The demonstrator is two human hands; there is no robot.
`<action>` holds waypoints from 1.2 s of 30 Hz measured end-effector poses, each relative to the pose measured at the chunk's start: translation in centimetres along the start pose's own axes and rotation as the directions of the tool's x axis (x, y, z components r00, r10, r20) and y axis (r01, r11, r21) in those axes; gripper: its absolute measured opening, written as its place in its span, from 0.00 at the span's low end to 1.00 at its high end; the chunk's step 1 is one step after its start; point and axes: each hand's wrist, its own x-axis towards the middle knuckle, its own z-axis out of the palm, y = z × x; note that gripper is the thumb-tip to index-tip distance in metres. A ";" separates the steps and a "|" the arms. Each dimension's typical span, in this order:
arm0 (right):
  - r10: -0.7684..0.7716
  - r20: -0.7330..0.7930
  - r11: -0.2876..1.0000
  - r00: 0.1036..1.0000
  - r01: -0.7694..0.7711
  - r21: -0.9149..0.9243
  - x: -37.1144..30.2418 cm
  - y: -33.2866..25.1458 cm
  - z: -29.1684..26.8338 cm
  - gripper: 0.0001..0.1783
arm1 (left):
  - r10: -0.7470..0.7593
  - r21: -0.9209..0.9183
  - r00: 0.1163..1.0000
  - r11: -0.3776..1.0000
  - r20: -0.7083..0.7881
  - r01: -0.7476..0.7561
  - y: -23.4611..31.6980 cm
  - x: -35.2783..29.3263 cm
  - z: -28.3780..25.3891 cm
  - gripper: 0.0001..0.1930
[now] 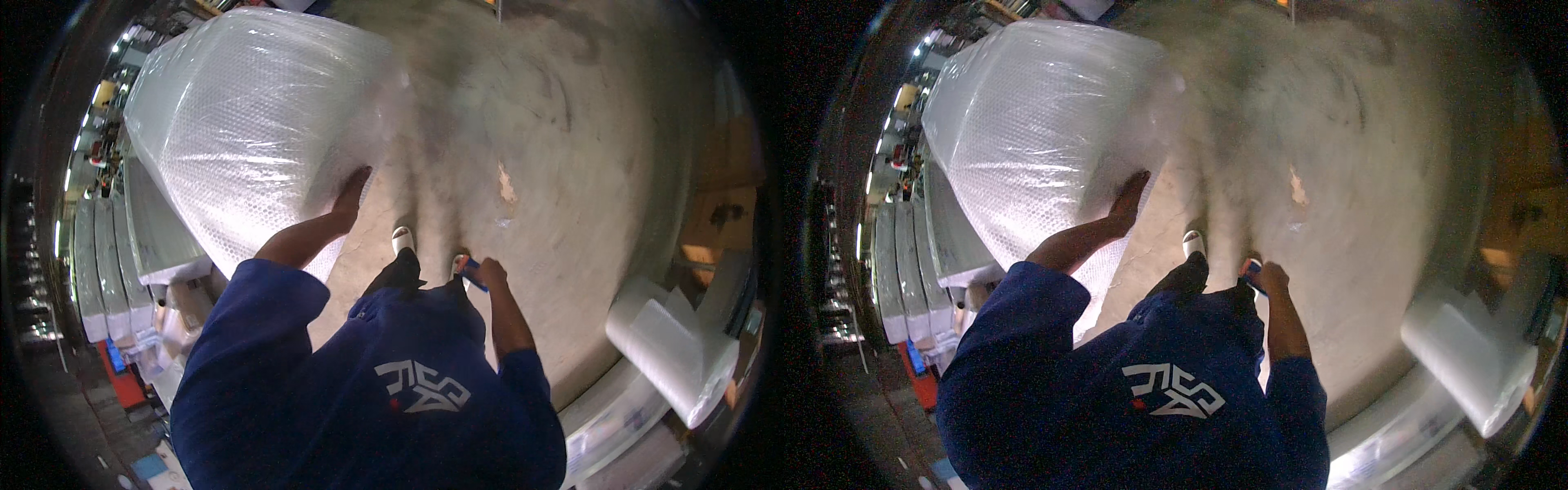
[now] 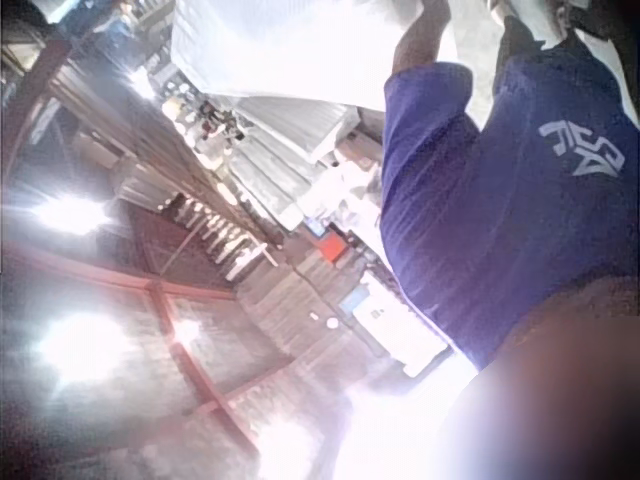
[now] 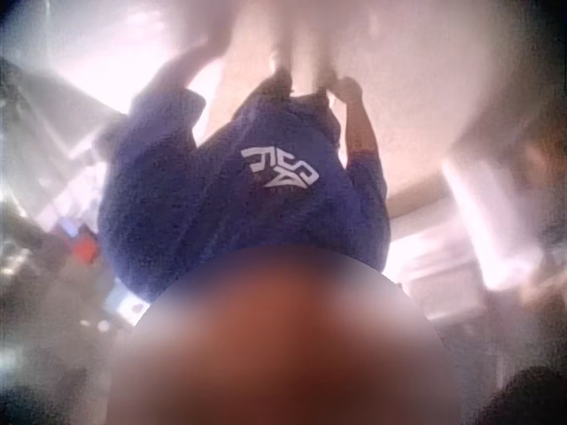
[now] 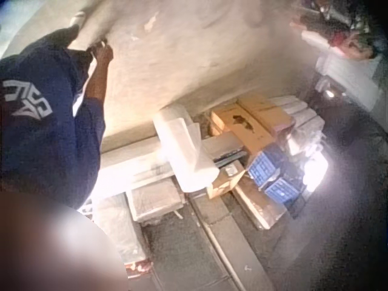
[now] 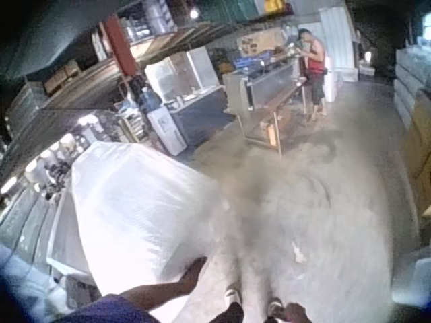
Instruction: The person wraps a large rectangular object with bubble wrap and secures it with packing tape. They repeatedly rotate the object, apply tape along seams and edges, and smooth the wrap to ensure full coverage.
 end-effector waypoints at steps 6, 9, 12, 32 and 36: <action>0.028 -0.185 0.973 0.982 0.015 0.231 -2.6 -0.3 -1.5 0.41 | -0.212 0.684 0.821 0.679 0.530 -0.267 5.4 -3.5 2.8 0.42; -0.205 -0.263 0.877 0.943 0.296 0.378 -6.2 -5.3 -4.9 0.38 | -0.065 -0.107 0.958 0.989 0.278 0.098 10.5 -9.0 2.5 0.44; -0.533 -0.213 0.653 0.819 0.558 0.512 -11.4 -11.4 -7.9 0.37 | -0.342 -0.743 0.908 0.536 0.242 0.401 13.2 -14.2 0.2 0.40; -0.712 -0.386 0.422 0.587 0.796 0.434 -12.3 -30.0 -4.4 0.28 | 0.256 0.507 0.501 0.726 -0.826 0.465 6.5 -15.7 -19.5 0.23; -0.728 -0.378 0.412 0.572 0.806 0.425 -10.8 -29.8 -3.6 0.28 | 0.133 0.470 0.546 0.696 -0.827 0.543 4.2 -14.8 -19.0 0.36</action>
